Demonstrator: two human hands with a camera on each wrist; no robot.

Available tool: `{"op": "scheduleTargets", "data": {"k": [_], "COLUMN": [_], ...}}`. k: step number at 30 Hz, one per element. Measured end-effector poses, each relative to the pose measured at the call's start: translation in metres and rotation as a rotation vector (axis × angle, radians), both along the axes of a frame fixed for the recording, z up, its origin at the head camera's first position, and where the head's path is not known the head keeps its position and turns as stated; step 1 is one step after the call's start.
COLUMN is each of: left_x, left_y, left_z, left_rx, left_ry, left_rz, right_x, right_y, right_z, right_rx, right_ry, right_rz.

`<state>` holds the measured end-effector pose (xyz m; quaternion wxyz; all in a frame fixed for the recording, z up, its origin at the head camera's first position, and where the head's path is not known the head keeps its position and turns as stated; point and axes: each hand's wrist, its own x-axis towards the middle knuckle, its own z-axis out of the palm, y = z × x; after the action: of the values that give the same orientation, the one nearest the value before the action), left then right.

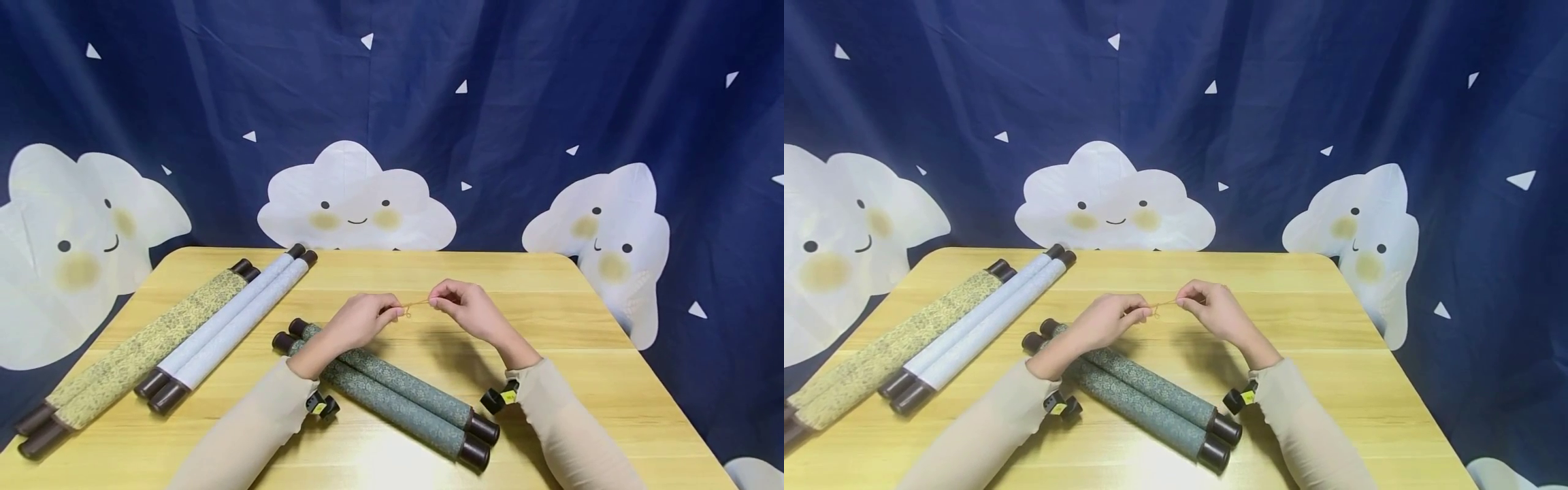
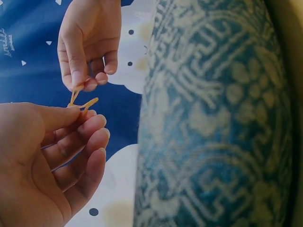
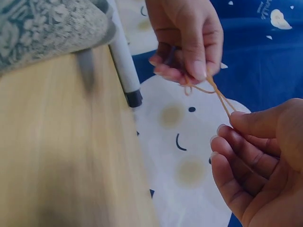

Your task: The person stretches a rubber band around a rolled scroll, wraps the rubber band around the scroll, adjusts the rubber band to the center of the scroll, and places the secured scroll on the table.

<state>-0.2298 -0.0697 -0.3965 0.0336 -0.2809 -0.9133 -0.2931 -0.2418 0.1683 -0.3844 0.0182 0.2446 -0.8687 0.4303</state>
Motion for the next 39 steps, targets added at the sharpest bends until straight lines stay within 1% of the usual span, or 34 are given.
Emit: {"op": "scheduleTargets", "data": {"k": [7,11,12,17,21,26,30,34,39], "left_x": [-0.002,-0.004,-0.004,-0.003,-0.005,-0.003,-0.001,0.003,0.007], "left_y": [-0.002,-0.003,-0.004,-0.006,-0.007,-0.005,-0.003,0.002,0.007], "left_z": [-0.002,-0.002,-0.002,0.000,0.000,0.003,0.004,0.004,0.002], "left_rx": [-0.035,-0.042,-0.040,-0.029,-0.022,-0.009,-0.008,0.000,0.001], "left_ry": [0.006,0.005,0.009,0.009,0.001,-0.019,-0.008,-0.003,0.017], "left_rz": [-0.026,-0.028,-0.021,0.016,0.037,0.040,0.045,0.018,-0.057], "right_x": [-0.002,-0.003,-0.001,-0.001,-0.003,0.000,0.003,0.005,0.010], "right_y": [0.007,0.009,0.008,0.008,0.009,0.004,-0.001,-0.007,-0.013], "right_z": [0.006,0.007,0.010,0.011,0.008,0.007,0.004,0.000,0.001], "right_rx": [-0.033,-0.049,-0.047,-0.064,-0.088,-0.035,-0.004,0.012,0.032], "right_ry": [-0.047,-0.070,-0.078,-0.109,-0.122,-0.101,-0.077,-0.055,-0.026], "right_rz": [-0.029,-0.034,-0.035,-0.002,0.015,0.032,0.050,0.096,0.164]}}
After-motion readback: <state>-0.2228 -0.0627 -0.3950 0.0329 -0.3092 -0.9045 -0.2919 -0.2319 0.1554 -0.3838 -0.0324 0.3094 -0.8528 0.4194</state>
